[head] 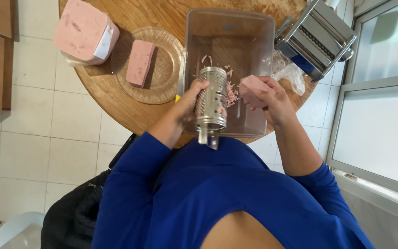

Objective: Grating a block of ham into a plastic container using a manual metal grater.

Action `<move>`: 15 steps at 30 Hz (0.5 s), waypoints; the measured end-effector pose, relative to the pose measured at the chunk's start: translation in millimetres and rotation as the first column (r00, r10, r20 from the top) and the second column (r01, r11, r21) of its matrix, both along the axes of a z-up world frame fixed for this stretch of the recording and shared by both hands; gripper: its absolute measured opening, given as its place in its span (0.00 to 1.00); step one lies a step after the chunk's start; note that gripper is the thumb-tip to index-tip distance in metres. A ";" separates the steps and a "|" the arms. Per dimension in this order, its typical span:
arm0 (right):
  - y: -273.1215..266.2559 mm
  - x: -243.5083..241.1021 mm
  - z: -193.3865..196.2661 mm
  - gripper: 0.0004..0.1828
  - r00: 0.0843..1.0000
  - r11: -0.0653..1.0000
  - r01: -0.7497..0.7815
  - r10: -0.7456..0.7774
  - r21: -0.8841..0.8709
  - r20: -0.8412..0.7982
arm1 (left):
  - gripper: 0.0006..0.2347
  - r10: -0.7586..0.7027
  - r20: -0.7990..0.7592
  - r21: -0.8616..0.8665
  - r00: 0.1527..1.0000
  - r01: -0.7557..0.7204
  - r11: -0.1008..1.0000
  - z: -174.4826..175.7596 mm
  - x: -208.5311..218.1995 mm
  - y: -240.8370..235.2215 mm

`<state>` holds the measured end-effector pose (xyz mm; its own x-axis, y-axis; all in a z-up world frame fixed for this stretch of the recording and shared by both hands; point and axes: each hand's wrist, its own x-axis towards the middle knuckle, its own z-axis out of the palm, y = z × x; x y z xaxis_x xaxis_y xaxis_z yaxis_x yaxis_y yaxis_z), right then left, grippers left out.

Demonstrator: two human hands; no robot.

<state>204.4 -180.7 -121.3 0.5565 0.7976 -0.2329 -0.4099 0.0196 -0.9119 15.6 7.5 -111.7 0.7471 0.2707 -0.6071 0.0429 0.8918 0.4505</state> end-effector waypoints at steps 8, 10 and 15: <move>6.4 -30.8 37.4 0.25 0.792 0.936 -0.015 0.226 -0.352 0.567 | 0.34 -0.003 -0.012 0.109 1.000 0.004 0.994 -14.7 5.7 -14.1; 10.4 -40.5 51.9 0.24 0.648 0.894 0.032 0.322 -0.447 0.690 | 0.35 -0.018 -0.012 0.182 1.000 0.020 0.983 -15.6 8.0 -14.1; 30.4 -57.9 72.7 0.20 0.417 0.826 0.225 0.398 -0.517 0.817 | 0.37 -0.113 -0.079 0.380 0.990 0.135 0.915 11.1 3.3 -15.8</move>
